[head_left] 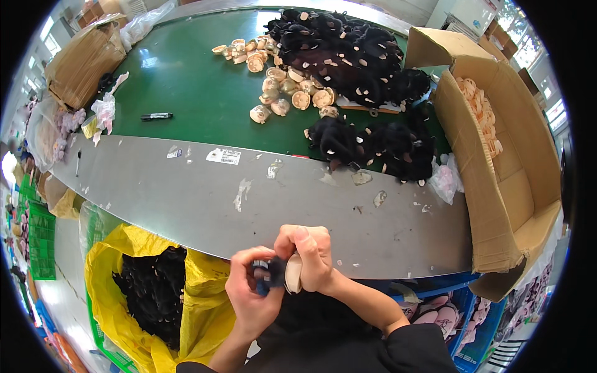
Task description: The person repeatedly picks up black slipper uppers and beige slipper soles from a green worktable, presses them together by hand, and places the assembled pairs into a yellow bag. The process is repeated continuously throughout the clip.
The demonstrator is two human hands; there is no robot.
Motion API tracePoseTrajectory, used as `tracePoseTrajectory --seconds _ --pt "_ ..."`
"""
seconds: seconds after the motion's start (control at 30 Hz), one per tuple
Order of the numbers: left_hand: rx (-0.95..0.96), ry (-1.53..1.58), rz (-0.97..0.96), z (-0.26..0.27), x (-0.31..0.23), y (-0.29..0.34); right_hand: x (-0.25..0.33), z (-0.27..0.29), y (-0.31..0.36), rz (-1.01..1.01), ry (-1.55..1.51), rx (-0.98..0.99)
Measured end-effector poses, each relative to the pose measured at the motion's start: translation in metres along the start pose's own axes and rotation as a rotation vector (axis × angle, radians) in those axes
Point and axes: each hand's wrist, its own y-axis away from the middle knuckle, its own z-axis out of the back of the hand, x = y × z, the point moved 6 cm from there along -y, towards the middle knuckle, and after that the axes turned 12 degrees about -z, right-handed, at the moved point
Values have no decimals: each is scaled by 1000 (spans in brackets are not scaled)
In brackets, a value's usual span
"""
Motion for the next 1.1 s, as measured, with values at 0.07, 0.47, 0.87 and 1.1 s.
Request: tracePoseTrajectory --seconds 0.07,0.47,0.87,1.1 --pt "-80 3 41 3 3 -4 6 10 3 46 154 -85" --pt "94 541 119 -12 27 -2 24 32 38 305 506 -225" --pt "258 -373 -447 -16 13 -11 17 13 47 547 726 -431" --pt "246 -141 -299 -22 34 -6 7 18 49 575 658 -474"
